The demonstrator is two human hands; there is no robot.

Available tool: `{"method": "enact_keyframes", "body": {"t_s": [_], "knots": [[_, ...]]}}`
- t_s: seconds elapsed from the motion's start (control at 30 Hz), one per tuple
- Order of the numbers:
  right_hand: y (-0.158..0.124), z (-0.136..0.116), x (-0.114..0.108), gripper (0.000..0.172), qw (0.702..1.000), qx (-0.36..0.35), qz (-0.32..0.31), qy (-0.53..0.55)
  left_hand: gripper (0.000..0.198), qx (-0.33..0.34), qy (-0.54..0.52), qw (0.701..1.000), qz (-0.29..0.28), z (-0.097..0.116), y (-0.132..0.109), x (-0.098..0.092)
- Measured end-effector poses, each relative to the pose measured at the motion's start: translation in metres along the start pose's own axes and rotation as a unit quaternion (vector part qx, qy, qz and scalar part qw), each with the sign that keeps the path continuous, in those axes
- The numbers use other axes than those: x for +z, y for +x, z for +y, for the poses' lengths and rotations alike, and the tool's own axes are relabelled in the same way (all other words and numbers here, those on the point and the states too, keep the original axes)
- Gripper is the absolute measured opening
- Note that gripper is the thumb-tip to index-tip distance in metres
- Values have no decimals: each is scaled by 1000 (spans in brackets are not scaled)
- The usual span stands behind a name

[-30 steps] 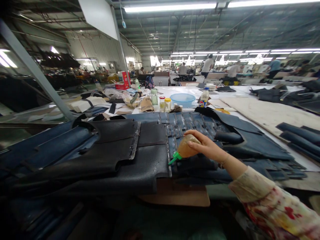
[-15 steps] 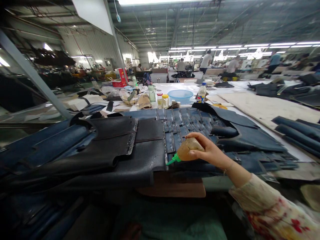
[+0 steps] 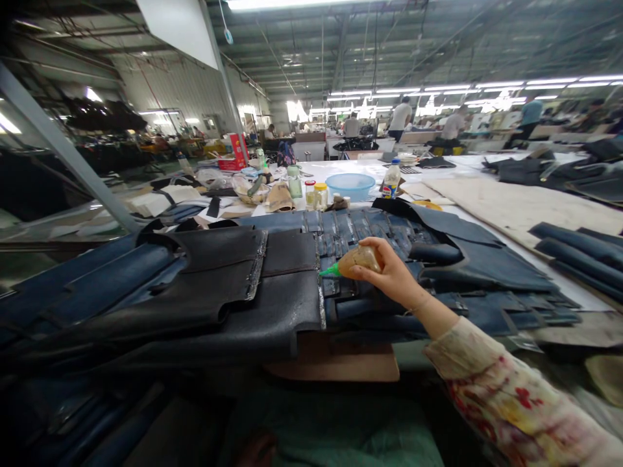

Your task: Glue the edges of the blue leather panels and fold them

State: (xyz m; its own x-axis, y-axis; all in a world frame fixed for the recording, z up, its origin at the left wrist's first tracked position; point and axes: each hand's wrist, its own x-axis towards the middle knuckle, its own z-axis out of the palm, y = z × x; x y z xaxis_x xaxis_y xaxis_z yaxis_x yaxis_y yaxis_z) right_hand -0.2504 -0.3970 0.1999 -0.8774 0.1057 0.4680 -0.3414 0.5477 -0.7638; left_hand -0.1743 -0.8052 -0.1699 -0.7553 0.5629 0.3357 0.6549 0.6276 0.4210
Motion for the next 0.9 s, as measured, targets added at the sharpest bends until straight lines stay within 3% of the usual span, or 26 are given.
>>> {"method": "enact_keyframes", "body": {"t_s": [0.23,0.43,0.6,0.73,0.9], "knots": [[-32,-13,-12,46,998,11,-60,15,20,-28,-22,999,-1,7,1,-7],[-52,-23,-13,44,995,-24,-96,14,22,-108,-18,992,56,17,-2,10],[-55,-21,-11,43,993,-48,-106,11,21,-110,-28,992,56,15,-4,10],[-52,-19,-10,42,993,-51,-108,8,20,-79,-29,996,18,11,-2,5],[-32,-13,-3,42,996,-73,-59,-6,22,-105,-7,993,52,10,-3,10]]}}
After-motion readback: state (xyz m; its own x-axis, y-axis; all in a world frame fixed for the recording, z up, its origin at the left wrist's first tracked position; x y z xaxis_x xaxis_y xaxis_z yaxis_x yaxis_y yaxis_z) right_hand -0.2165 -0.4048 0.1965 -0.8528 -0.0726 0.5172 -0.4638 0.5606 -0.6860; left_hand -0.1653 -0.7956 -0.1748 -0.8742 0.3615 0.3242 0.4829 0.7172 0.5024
